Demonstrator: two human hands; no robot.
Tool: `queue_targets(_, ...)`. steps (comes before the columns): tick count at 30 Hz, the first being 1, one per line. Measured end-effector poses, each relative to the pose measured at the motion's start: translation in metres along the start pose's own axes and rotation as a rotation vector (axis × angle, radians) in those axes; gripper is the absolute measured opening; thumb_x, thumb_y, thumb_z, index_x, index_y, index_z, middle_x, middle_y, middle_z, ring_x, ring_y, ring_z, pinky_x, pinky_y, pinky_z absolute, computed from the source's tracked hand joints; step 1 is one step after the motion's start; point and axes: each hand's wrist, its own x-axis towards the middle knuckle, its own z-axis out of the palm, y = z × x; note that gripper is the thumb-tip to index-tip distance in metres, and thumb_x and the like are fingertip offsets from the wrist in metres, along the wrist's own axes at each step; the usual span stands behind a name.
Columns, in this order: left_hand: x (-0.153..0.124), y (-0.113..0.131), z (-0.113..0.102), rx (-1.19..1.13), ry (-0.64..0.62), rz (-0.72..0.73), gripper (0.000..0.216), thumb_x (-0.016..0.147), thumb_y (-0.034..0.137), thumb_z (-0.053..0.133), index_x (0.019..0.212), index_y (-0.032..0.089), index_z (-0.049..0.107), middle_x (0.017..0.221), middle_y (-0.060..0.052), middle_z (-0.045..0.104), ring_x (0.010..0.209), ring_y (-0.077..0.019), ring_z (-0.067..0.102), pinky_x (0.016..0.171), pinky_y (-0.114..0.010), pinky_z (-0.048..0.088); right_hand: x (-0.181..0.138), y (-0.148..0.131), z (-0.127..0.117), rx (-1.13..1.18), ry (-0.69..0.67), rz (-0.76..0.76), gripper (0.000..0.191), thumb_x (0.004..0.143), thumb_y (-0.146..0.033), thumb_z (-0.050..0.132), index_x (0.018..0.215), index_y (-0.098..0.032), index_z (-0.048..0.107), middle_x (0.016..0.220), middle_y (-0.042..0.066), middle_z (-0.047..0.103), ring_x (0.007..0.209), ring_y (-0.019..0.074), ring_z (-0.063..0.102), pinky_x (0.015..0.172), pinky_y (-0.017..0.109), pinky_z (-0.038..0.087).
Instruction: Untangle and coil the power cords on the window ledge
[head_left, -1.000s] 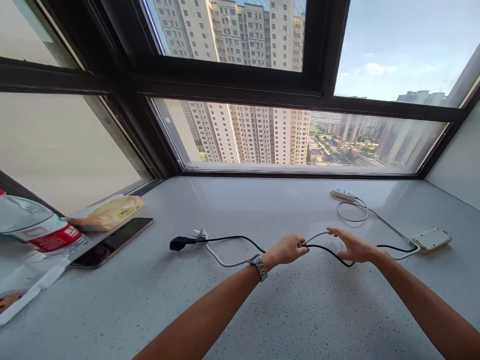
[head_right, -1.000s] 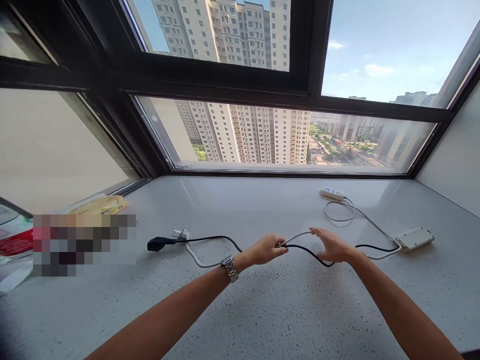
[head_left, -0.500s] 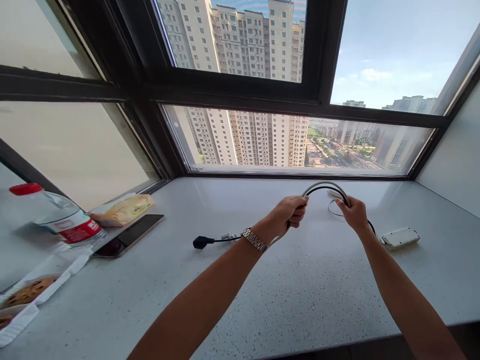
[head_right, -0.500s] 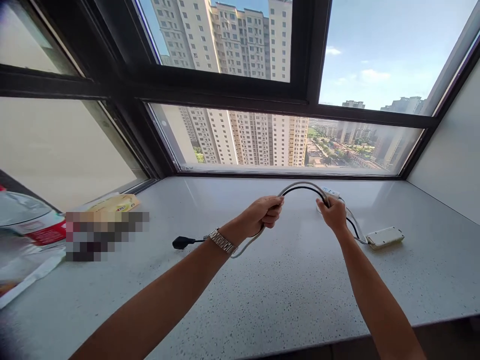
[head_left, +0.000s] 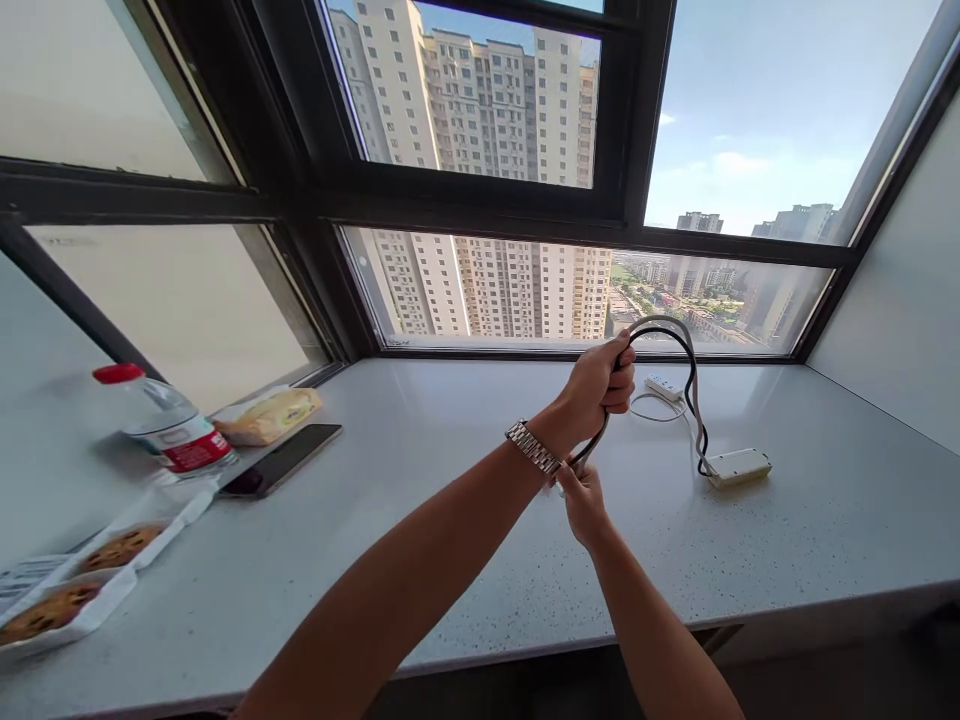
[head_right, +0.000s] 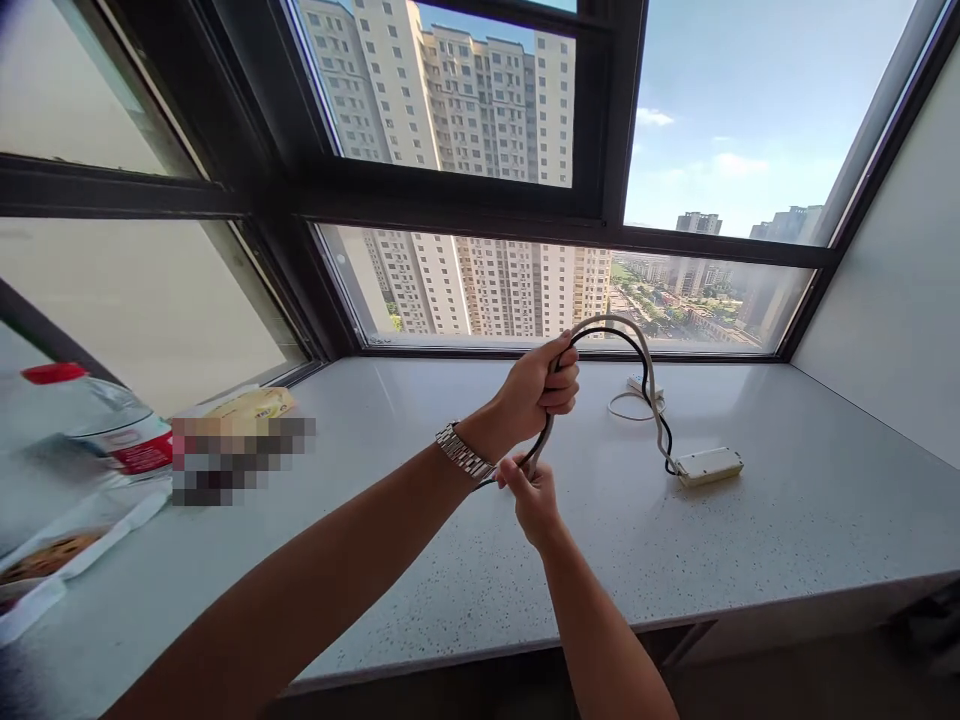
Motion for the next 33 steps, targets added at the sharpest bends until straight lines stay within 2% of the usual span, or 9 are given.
queue_targets(3, -0.005, 0.02, -0.013, 0.019, 0.03, 0.02, 0.039, 0.093, 0.038, 0.042, 0.06, 0.019, 0.036, 0.04, 0.011, 0.019, 0.028, -0.003, 0.014, 0.029, -0.015, 0.014, -0.008, -0.003, -0.016, -0.029, -0.08, 0.089, 0.05, 0.074, -0.062, 0.056, 0.05, -0.02, 0.04, 0.048, -0.004, 0.04, 0.05, 0.0109, 0.042, 0.055, 0.026, 0.038)
queue_targets(7, -0.012, 0.036, -0.059, 0.057, 0.17, 0.018, 0.037, 0.093, 0.034, 0.043, 0.06, 0.018, 0.038, 0.04, 0.011, 0.019, 0.027, -0.0027, 0.015, 0.028, -0.015, 0.014, -0.025, -0.04, -0.059, -0.244, -0.152, 0.201, 0.045, 0.074, -0.059, 0.058, 0.057, -0.02, 0.045, 0.044, -0.007, 0.036, 0.042, 0.0073, 0.03, 0.044, 0.022, 0.027)
queue_targets(12, -0.02, 0.027, -0.112, -0.076, 0.363, 0.004, 0.038, 0.094, 0.033, 0.039, 0.06, 0.018, 0.035, 0.039, 0.012, 0.018, 0.026, -0.0031, 0.014, 0.028, -0.015, 0.012, -0.04, -0.087, -0.09, -0.514, -0.287, 0.388, 0.031, 0.076, -0.05, 0.059, 0.073, -0.019, 0.052, 0.048, -0.007, 0.041, 0.044, 0.0078, 0.037, 0.045, 0.021, 0.028)
queue_targets(16, -0.027, 0.019, -0.132, -0.11, 0.402, -0.019, 0.04, 0.096, 0.031, 0.034, 0.059, 0.018, 0.035, 0.038, 0.011, 0.019, 0.026, -0.0031, 0.014, 0.028, -0.015, 0.012, -0.039, -0.097, -0.107, -0.531, -0.42, 0.616, 0.035, 0.071, -0.051, 0.062, 0.073, -0.019, 0.052, 0.05, -0.008, 0.038, 0.043, 0.0072, 0.037, 0.045, 0.021, 0.031)
queue_targets(18, -0.03, 0.015, -0.139, -0.117, 0.397, -0.05, 0.041, 0.097, 0.031, 0.032, 0.058, 0.018, 0.036, 0.037, 0.011, 0.02, 0.026, -0.003, 0.015, 0.028, -0.015, 0.013, -0.035, -0.101, -0.117, -0.64, -0.421, 0.63, 0.035, 0.071, -0.052, 0.062, 0.072, -0.018, 0.053, 0.05, -0.008, 0.039, 0.043, 0.0074, 0.036, 0.043, 0.02, 0.03)
queue_targets(23, -0.036, -0.003, -0.159, -0.111, 0.387, -0.094, 0.04, 0.096, 0.034, 0.035, 0.06, 0.017, 0.039, 0.039, 0.01, 0.023, 0.028, -0.0027, 0.018, 0.029, -0.014, 0.017, -0.01, -0.106, -0.134, -1.135, -0.34, 0.329, 0.031, 0.08, -0.047, 0.056, 0.065, -0.02, 0.057, 0.052, -0.002, 0.049, 0.042, 0.0086, 0.035, 0.043, 0.023, 0.021)
queue_targets(27, -0.041, -0.028, -0.17, -0.084, 0.423, -0.211, 0.038, 0.095, 0.034, 0.037, 0.061, 0.016, 0.041, 0.042, 0.01, 0.024, 0.029, -0.0024, 0.019, 0.03, -0.014, 0.021, 0.024, -0.091, -0.138, -1.579, -0.192, -0.016, 0.029, 0.085, -0.036, 0.051, 0.063, -0.019, 0.057, 0.054, 0.003, 0.055, 0.047, 0.0126, 0.042, 0.054, 0.028, 0.029)
queue_targets(30, -0.047, -0.047, -0.173, -0.045, 0.485, -0.224, 0.039, 0.094, 0.036, 0.041, 0.06, 0.017, 0.038, 0.042, 0.011, 0.022, 0.03, -0.002, 0.017, 0.029, -0.013, 0.018, 0.053, -0.07, -0.138, -1.696, -0.109, -0.259, 0.034, 0.09, -0.034, 0.044, 0.065, -0.018, 0.061, 0.065, 0.009, 0.061, 0.066, 0.0198, 0.052, 0.073, 0.036, 0.034)
queue_targets(33, -0.053, -0.062, -0.175, -0.024, 0.55, -0.152, 0.038, 0.09, 0.04, 0.046, 0.061, 0.018, 0.037, 0.042, 0.012, 0.021, 0.03, -0.0019, 0.016, 0.029, -0.013, 0.017, 0.07, -0.041, -0.13, -1.669, 0.082, -0.323, 0.031, 0.091, -0.032, 0.04, 0.082, -0.017, 0.066, 0.095, 0.014, 0.064, 0.096, 0.028, 0.051, 0.09, 0.046, 0.029)
